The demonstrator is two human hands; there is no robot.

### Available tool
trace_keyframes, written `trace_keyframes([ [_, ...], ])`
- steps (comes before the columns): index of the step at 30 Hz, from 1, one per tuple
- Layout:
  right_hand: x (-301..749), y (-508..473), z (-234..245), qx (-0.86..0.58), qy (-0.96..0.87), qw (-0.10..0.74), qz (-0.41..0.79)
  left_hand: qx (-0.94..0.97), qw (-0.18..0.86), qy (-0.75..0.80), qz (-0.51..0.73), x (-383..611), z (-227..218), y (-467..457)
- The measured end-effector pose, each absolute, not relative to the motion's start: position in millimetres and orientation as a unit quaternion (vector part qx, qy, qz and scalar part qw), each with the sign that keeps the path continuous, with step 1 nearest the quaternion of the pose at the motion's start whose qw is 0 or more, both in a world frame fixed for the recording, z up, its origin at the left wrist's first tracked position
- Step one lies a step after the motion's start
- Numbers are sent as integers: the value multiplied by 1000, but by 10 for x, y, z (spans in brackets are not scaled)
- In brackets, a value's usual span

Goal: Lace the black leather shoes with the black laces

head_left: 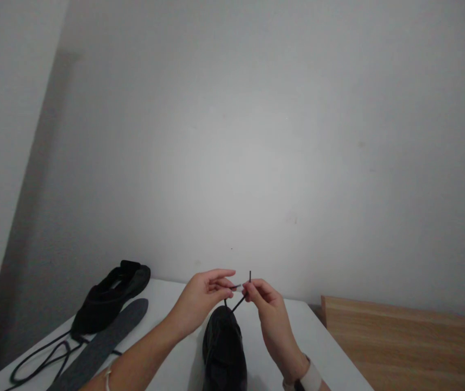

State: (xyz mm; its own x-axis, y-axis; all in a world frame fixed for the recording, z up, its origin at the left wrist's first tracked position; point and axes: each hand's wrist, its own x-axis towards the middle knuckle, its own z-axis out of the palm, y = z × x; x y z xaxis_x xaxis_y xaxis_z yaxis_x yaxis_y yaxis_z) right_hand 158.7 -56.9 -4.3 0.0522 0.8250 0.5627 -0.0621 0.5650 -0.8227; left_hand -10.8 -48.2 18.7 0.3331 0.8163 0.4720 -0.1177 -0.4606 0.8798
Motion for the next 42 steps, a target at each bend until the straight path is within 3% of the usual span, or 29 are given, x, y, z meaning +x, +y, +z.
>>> trace_keyframes([
  [6, 1740, -555, -232, -224, -497, 658, 520, 661, 514, 265, 478, -500, 21, -393],
  [11, 1929, -490, -409, -237, -446, 701, 503, 567, 607, 185, 525, -766, -229, -342],
  [16, 2103, -413, -607, -259, -443, 720, 468, 498, 591, 223, 594, -876, -482, -249],
  [21, 2099, -470, -679, -344, -575, 638, 379, 616, 497, 302, 531, -791, -511, -268],
  [25, 2007, -634, -588, -408, -713, 511, 251, 763, 321, 353, 436, -662, -441, -415],
  [30, 1977, -731, -586, -440, -768, 441, 147, 837, 155, 368, 375, -522, -509, -519],
  [42, 1946, -658, -653, -440, -786, 425, 98, 853, 96, 386, 339, -354, -527, -513],
])
